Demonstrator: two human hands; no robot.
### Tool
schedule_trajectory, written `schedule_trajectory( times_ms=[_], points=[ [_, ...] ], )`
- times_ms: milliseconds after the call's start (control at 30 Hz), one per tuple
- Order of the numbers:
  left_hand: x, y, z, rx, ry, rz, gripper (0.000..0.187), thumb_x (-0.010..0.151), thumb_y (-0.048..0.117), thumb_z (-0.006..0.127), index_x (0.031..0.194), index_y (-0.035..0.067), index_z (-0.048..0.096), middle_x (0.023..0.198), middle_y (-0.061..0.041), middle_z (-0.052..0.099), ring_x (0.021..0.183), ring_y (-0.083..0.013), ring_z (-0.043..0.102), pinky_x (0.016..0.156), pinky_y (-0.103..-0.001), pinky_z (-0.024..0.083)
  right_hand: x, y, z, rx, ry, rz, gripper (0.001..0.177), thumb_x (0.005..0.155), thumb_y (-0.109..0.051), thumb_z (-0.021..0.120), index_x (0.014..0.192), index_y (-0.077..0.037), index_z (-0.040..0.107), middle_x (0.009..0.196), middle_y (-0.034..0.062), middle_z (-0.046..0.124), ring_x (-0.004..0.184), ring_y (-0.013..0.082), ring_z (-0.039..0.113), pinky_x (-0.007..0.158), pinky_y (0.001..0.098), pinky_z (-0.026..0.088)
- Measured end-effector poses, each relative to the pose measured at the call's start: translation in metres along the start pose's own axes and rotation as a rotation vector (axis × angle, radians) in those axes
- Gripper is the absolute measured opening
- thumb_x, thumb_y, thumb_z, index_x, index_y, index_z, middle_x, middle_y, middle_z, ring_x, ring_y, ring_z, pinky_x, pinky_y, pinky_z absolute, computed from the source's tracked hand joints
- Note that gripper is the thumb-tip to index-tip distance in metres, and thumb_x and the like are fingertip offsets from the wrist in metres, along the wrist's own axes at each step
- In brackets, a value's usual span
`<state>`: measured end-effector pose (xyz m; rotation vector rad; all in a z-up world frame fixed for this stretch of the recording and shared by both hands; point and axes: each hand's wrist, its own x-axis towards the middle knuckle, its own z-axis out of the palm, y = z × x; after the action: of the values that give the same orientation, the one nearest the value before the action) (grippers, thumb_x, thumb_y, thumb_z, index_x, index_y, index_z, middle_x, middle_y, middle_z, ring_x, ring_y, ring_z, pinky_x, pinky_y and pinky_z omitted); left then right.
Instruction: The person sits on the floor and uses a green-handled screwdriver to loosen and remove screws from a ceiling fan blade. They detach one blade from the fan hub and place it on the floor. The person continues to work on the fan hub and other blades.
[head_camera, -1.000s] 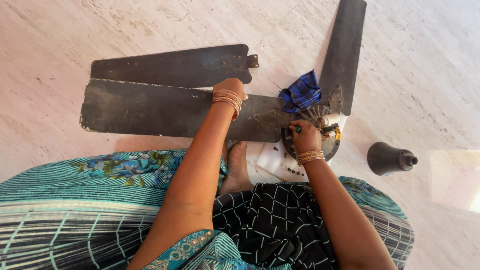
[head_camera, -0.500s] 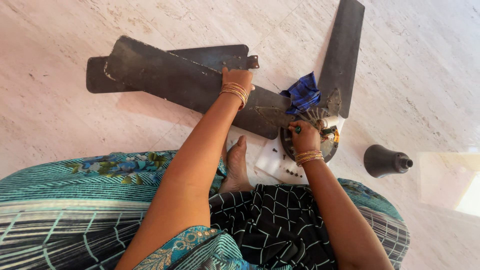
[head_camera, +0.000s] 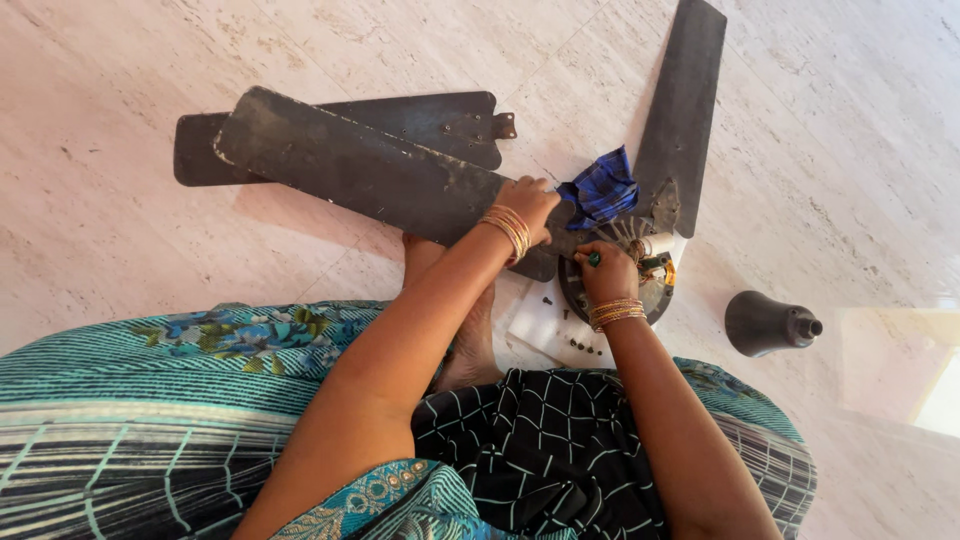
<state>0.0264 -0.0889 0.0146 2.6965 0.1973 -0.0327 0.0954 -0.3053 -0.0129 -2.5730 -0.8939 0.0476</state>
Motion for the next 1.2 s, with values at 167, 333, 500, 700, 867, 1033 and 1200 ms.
schedule_trajectory(
  times_ms=[167, 333, 500, 700, 867, 1033, 1200],
  points=[
    [0.015, 0.032, 0.045, -0.355, 0.089, -0.013, 0.019, 0.086, 0.019, 0.074, 0.105, 0.016, 0.076, 0.114, -0.010, 0.072, 0.108, -0.0317, 0.068, 0.095, -0.044, 0.053, 0.002, 0.010, 0.009, 0.020, 0.058, -0.097, 0.014, 0.084, -0.017, 0.080, 0.094, -0.008, 0.076, 0.101, 0.0137, 0.073, 0.093, 0.0350, 0.069, 0.082, 0.0450, 0.055],
    [0.025, 0.042, 0.085, -0.452, 0.129, -0.033, 0.015, 0.085, 0.013, 0.072, 0.099, 0.015, 0.077, 0.109, -0.012, 0.072, 0.104, -0.0347, 0.068, 0.091, -0.046, 0.054, 0.001, 0.014, 0.008, -0.007, 0.051, -0.107, 0.015, 0.083, -0.011, 0.077, 0.097, -0.007, 0.075, 0.103, 0.0154, 0.071, 0.092, 0.0360, 0.069, 0.080, 0.0457, 0.056],
    [0.025, 0.029, 0.099, -0.530, 0.168, -0.105, 0.015, 0.085, 0.010, 0.072, 0.097, 0.015, 0.078, 0.108, -0.012, 0.072, 0.103, -0.0344, 0.068, 0.091, -0.045, 0.055, -0.001, 0.011, 0.006, 0.034, 0.063, -0.139, 0.012, 0.084, -0.009, 0.075, 0.096, -0.007, 0.075, 0.103, 0.0142, 0.072, 0.094, 0.0352, 0.070, 0.081, 0.0448, 0.056],
    [0.022, 0.027, 0.094, -0.509, 0.139, -0.111, 0.011, 0.083, 0.008, 0.073, 0.091, 0.013, 0.080, 0.105, -0.012, 0.070, 0.102, -0.0329, 0.068, 0.091, -0.044, 0.054, -0.003, 0.003, 0.004, 0.063, 0.072, -0.043, 0.013, 0.085, -0.012, 0.078, 0.098, -0.008, 0.077, 0.103, 0.0139, 0.074, 0.093, 0.0330, 0.070, 0.083, 0.0430, 0.057],
    [0.018, 0.031, 0.085, -0.510, 0.127, -0.114, 0.013, 0.082, 0.007, 0.073, 0.091, 0.014, 0.080, 0.107, -0.010, 0.070, 0.104, -0.0319, 0.068, 0.091, -0.043, 0.054, -0.001, -0.009, -0.004, 0.073, 0.050, 0.088, 0.014, 0.084, -0.016, 0.081, 0.096, -0.008, 0.078, 0.101, 0.0143, 0.075, 0.087, 0.0326, 0.071, 0.078, 0.0432, 0.057],
    [0.018, 0.031, 0.085, -0.564, 0.106, -0.153, 0.009, 0.083, 0.011, 0.075, 0.088, 0.015, 0.081, 0.108, -0.009, 0.072, 0.103, -0.0308, 0.069, 0.092, -0.042, 0.055, 0.000, -0.016, -0.012, 0.091, -0.008, 0.162, 0.015, 0.084, -0.019, 0.082, 0.094, -0.010, 0.079, 0.092, 0.0139, 0.076, 0.080, 0.0309, 0.072, 0.074, 0.0423, 0.056],
    [0.023, 0.030, 0.093, -0.554, 0.123, -0.144, 0.009, 0.083, 0.011, 0.074, 0.088, 0.016, 0.081, 0.107, -0.008, 0.073, 0.102, -0.0297, 0.070, 0.093, -0.041, 0.055, 0.001, -0.016, -0.013, 0.069, -0.031, 0.184, 0.016, 0.082, -0.022, 0.083, 0.093, -0.010, 0.079, 0.089, 0.0139, 0.076, 0.078, 0.0306, 0.072, 0.074, 0.0423, 0.056]
  ],
)
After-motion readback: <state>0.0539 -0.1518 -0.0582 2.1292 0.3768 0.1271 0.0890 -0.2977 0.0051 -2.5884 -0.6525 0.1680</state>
